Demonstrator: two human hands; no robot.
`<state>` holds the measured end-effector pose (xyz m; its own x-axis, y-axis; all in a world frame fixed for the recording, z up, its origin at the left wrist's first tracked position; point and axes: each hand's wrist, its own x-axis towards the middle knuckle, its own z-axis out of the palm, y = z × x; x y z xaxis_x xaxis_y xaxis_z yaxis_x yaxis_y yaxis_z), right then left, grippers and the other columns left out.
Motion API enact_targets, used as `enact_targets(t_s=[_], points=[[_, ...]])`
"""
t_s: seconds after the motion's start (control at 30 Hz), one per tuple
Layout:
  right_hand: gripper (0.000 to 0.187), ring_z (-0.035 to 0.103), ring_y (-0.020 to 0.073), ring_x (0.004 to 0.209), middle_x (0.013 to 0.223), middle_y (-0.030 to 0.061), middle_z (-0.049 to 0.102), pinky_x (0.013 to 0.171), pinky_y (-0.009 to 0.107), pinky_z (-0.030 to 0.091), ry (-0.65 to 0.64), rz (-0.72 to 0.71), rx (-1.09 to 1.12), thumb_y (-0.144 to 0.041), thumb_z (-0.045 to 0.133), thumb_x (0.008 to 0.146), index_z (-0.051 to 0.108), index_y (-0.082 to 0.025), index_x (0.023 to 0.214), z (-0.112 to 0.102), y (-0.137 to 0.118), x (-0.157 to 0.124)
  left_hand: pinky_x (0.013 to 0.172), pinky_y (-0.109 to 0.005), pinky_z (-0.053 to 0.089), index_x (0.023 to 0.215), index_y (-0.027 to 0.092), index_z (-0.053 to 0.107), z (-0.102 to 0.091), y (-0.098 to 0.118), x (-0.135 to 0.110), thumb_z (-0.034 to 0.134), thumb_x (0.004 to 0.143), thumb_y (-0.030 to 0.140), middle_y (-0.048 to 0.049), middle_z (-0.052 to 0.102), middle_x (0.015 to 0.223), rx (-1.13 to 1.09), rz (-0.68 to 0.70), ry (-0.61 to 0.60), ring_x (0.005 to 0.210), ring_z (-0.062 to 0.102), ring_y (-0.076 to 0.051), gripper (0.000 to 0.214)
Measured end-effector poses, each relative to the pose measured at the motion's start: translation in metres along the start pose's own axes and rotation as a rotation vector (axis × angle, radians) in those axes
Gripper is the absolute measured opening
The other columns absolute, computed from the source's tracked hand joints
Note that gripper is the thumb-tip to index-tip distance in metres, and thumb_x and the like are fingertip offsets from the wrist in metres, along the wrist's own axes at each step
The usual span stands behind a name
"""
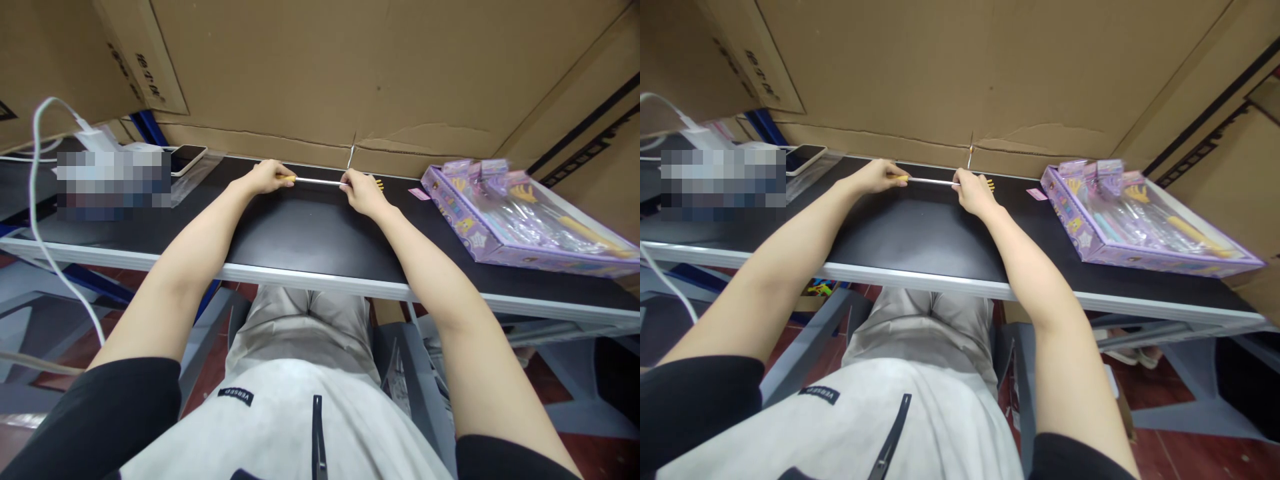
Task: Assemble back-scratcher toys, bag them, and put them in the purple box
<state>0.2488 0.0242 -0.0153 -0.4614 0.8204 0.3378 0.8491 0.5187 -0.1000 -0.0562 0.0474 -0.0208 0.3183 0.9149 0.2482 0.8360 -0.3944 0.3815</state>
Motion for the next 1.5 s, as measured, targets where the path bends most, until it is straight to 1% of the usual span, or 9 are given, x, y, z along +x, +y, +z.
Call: enact_targets(t_s=[0.2,0.37,0.53,0.7,0.87,1.07,1.17,1.3,1.5], points=[[0.040,0.067,0.0358,0.121,0.128,0.0186,0.073,0.107,0.051,0.049,0.009,-0.011,0.032,-0.039,0.044,0.109,0.062,-0.018,0.137,0.000,0.006,0.001,0.097,-0.033,0.048,0.118,0.020,0.082,-0.007,0.017,-0.005,0.067,0.092,0.041,-0.0075,0.070,0.103,-0.007,0.019,0.005,0.100,0.065,-0.023,0.037],[0.037,0.067,0.0328,0.115,0.123,0.0168,0.075,0.103,0.048,0.051,0.030,-0.007,0.097,-0.034,0.044,0.107,0.062,-0.019,0.136,-0.007,0.007,0.000,0.094,-0.034,0.046,0.118,0.019,0.081,-0.011,0.024,-0.006,0.067,0.094,0.038,-0.0065,0.064,0.098,0.011,0.039,0.038,0.096,0.063,-0.023,0.034],[0.032,0.066,0.0322,0.114,0.123,0.0170,0.074,0.103,0.047,0.050,0.026,-0.021,0.080,-0.029,0.043,0.107,0.064,-0.019,0.129,-0.018,0.003,-0.004,0.092,-0.034,0.044,0.113,0.019,0.081,-0.013,0.025,-0.007,0.065,0.095,0.035,-0.0069,0.065,0.094,0.053,0.095,0.103,0.095,0.061,-0.023,0.029],[0.029,0.065,0.0319,0.114,0.121,0.0157,0.073,0.103,0.046,0.049,0.048,-0.061,0.061,-0.031,0.043,0.109,0.064,-0.019,0.126,-0.024,0.001,-0.006,0.091,-0.036,0.044,0.106,0.019,0.080,-0.017,0.033,-0.011,0.060,0.096,0.030,-0.0072,0.069,0.094,0.077,0.114,0.142,0.098,0.063,-0.025,0.025],[0.028,0.065,0.0320,0.115,0.119,0.0152,0.072,0.103,0.045,0.048,0.047,-0.080,0.055,-0.028,0.042,0.109,0.065,-0.019,0.123,-0.025,0.001,-0.006,0.090,-0.036,0.044,0.102,0.018,0.081,-0.017,0.040,-0.012,0.061,0.094,0.027,-0.0078,0.072,0.093,0.090,0.110,0.141,0.099,0.065,-0.026,0.023],[0.031,0.065,0.0325,0.116,0.121,0.0153,0.072,0.105,0.046,0.047,0.041,-0.079,0.052,-0.029,0.042,0.109,0.065,-0.019,0.127,-0.028,0.001,-0.007,0.091,-0.038,0.044,0.100,0.015,0.082,-0.020,0.045,-0.013,0.060,0.093,0.024,-0.0090,0.072,0.091,0.114,0.080,0.142,0.098,0.067,-0.027,0.025],[0.032,0.065,0.0321,0.115,0.120,0.0147,0.073,0.104,0.046,0.047,0.031,-0.095,0.049,-0.029,0.041,0.109,0.065,-0.020,0.128,-0.029,-0.003,-0.007,0.093,-0.039,0.045,0.101,0.016,0.083,-0.018,0.051,-0.013,0.060,0.092,0.024,-0.0089,0.073,0.089,0.104,0.115,0.119,0.099,0.067,-0.028,0.025],[0.032,0.065,0.0305,0.113,0.118,0.0156,0.072,0.102,0.041,0.046,0.009,-0.152,0.052,-0.026,0.039,0.108,0.066,-0.018,0.124,-0.025,-0.015,-0.006,0.098,-0.041,0.044,0.096,0.021,0.083,-0.009,0.066,-0.011,0.062,0.091,0.027,-0.0068,0.075,0.087,0.075,0.229,0.098,0.099,0.069,-0.029,0.023],[0.027,0.063,0.0281,0.107,0.110,0.0152,0.070,0.096,0.035,0.046,0.054,-0.187,0.044,-0.026,0.040,0.109,0.065,-0.018,0.116,-0.020,-0.021,-0.005,0.100,-0.044,0.043,0.087,0.020,0.081,0.002,0.072,-0.007,0.060,0.091,0.028,-0.0067,0.074,0.084,0.086,0.289,0.144,0.091,0.068,-0.027,0.022]])
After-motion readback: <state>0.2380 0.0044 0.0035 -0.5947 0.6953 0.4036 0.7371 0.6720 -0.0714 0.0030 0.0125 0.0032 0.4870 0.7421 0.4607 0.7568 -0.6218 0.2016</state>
